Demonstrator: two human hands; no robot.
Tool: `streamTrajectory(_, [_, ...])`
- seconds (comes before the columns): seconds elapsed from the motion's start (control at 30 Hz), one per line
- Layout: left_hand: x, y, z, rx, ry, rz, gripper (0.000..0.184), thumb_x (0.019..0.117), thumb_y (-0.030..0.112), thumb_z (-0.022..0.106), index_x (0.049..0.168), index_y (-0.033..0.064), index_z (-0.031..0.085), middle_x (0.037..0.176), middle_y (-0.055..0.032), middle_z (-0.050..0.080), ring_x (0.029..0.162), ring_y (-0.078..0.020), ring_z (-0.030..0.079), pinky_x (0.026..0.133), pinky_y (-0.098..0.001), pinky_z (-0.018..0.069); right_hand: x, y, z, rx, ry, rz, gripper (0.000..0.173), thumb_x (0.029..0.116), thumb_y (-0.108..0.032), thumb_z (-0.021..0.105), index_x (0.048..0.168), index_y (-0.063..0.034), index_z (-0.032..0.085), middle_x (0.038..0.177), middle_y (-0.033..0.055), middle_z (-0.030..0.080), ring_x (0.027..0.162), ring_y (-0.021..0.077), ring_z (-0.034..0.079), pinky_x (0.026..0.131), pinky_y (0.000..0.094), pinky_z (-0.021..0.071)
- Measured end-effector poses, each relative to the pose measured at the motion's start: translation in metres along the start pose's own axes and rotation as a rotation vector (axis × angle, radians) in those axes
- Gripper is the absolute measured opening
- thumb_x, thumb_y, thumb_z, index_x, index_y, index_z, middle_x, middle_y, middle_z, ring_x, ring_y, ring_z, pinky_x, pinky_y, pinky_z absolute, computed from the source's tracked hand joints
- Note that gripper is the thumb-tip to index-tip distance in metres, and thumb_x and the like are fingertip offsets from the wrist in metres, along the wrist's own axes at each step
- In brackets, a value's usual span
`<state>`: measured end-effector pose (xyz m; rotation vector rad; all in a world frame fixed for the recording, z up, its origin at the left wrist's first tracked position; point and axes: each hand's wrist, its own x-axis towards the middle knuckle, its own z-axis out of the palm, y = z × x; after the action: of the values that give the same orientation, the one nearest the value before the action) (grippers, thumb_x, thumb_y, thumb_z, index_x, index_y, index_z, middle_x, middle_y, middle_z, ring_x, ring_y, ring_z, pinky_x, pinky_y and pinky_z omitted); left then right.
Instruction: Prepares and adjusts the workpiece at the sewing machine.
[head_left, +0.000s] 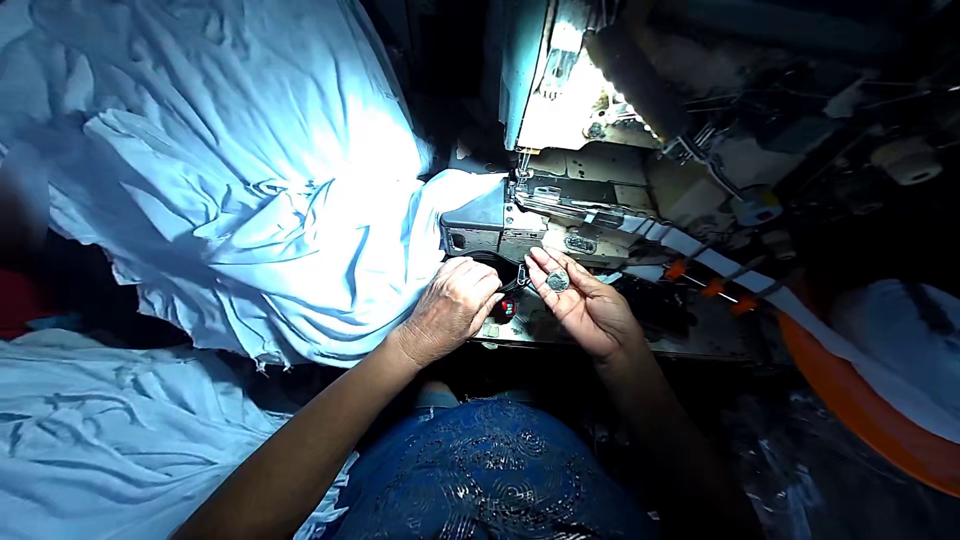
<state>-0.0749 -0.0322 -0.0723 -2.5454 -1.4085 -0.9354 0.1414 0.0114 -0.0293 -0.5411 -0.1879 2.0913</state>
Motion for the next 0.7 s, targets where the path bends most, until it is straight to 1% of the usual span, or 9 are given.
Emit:
streamTrajectory(0.07, [-0.001, 0.0, 0.0, 0.007, 0.006, 0.001, 0.027, 0.1014, 0.02, 0.053, 0.097, 0.0034, 0.074, 0.103, -0.011, 0.073, 0.105, -0.027, 0.069, 0.101, -0.046, 0.0499, 0.0, 0.003, 0.005, -0.01, -0.015, -0.004, 0.035, 0.1114, -0.008, 0.024, 0.134, 0.0047, 0.048, 0.127, 0.022, 0.066, 0.117, 0.0308, 0.068, 0.102, 0.0382, 0.0547])
streamTrajectory(0.17, [-0.002, 0.001, 0.002, 0.009, 0.026, 0.003, 0.027, 0.1017, 0.02, 0.053, 0.095, 0.004, 0.075, 0.1, -0.0104, 0.074, 0.104, -0.0255, 0.07, 0.102, -0.0459, 0.0491, -0.002, 0.004, 0.015, -0.05, -0.041, -0.007, 0.034, 0.1108, -0.005, 0.027, 0.136, 0.0034, 0.048, 0.128, 0.0215, 0.066, 0.119, 0.0313, 0.067, 0.102, 0.0388, 0.0552])
streamTrajectory(0.23, [-0.002, 0.002, 0.004, 0.018, 0.035, 0.003, 0.028, 0.1018, 0.02, 0.052, 0.094, 0.0047, 0.075, 0.099, -0.0093, 0.074, 0.103, -0.0246, 0.07, 0.103, -0.0456, 0.049, 0.0, 0.005, 0.023, -0.103, -0.069, -0.018, 0.033, 0.1099, -0.002, 0.029, 0.136, 0.0029, 0.049, 0.127, 0.0203, 0.066, 0.117, 0.0291, 0.068, 0.102, 0.0367, 0.0558])
streamTrajectory(0.3, [-0.001, 0.002, 0.006, 0.02, 0.051, 0.002, 0.028, 0.1013, 0.019, 0.052, 0.092, 0.0049, 0.074, 0.097, -0.0096, 0.074, 0.101, -0.0249, 0.071, 0.101, -0.0457, 0.0494, 0.003, 0.007, 0.031, -0.16, -0.085, -0.023, 0.033, 0.1079, 0.001, 0.034, 0.136, 0.0029, 0.052, 0.125, 0.0185, 0.068, 0.111, 0.0247, 0.071, 0.099, 0.0326, 0.0565])
streamTrajectory(0.37, [0.0, 0.001, 0.008, 0.02, 0.077, 0.011, 0.026, 0.099, 0.017, 0.052, 0.088, 0.0045, 0.072, 0.091, -0.0106, 0.072, 0.095, -0.0261, 0.07, 0.098, -0.0461, 0.0501, 0.006, 0.011, 0.037, -0.178, -0.091, 0.0, 0.033, 0.1059, 0.005, 0.038, 0.137, 0.0019, 0.051, 0.125, 0.0165, 0.068, 0.109, 0.0221, 0.071, 0.098, 0.0302, 0.0569])
streamTrajectory(0.43, [0.0, 0.0, 0.009, 0.009, 0.109, 0.011, 0.024, 0.0968, 0.015, 0.053, 0.087, 0.0038, 0.072, 0.089, -0.0115, 0.072, 0.094, -0.0268, 0.07, 0.1, -0.0462, 0.0494, 0.011, 0.017, 0.041, -0.235, -0.082, 0.004, 0.033, 0.1041, 0.008, 0.04, 0.134, 0.0008, 0.051, 0.12, 0.0144, 0.07, 0.106, 0.0202, 0.072, 0.096, 0.0291, 0.0571])
streamTrajectory(0.53, [0.001, 0.002, 0.009, -0.042, 0.167, -0.019, 0.028, 0.1006, 0.021, 0.055, 0.088, 0.0038, 0.073, 0.088, -0.0105, 0.072, 0.093, -0.0243, 0.07, 0.101, -0.0429, 0.0487, 0.021, 0.024, 0.041, -0.414, -0.142, -0.071, 0.045, 0.0983, 0.016, 0.044, 0.138, -0.0033, 0.05, 0.122, 0.0108, 0.071, 0.106, 0.0172, 0.072, 0.094, 0.0281, 0.0568])
streamTrajectory(0.6, [0.001, 0.003, 0.01, -0.056, 0.215, -0.055, 0.029, 0.1015, 0.024, 0.056, 0.093, 0.0032, 0.075, 0.091, -0.0106, 0.075, 0.096, -0.0232, 0.071, 0.101, -0.0399, 0.0495, 0.026, 0.027, 0.041, -0.471, -0.164, -0.131, 0.048, 0.0965, 0.018, 0.045, 0.139, -0.0042, 0.05, 0.123, 0.0108, 0.071, 0.105, 0.0167, 0.072, 0.092, 0.0278, 0.0575])
streamTrajectory(0.7, [0.003, 0.005, 0.013, -0.104, 0.303, -0.157, 0.027, 0.1, 0.023, 0.06, 0.099, -0.0011, 0.073, 0.095, -0.0135, 0.074, 0.096, -0.0231, 0.071, 0.095, -0.0366, 0.0524, 0.033, 0.033, 0.036, -0.436, -0.202, -0.197, 0.048, 0.0971, 0.018, 0.044, 0.139, -0.0047, 0.049, 0.127, 0.0115, 0.07, 0.108, 0.0175, 0.072, 0.093, 0.0284, 0.0575])
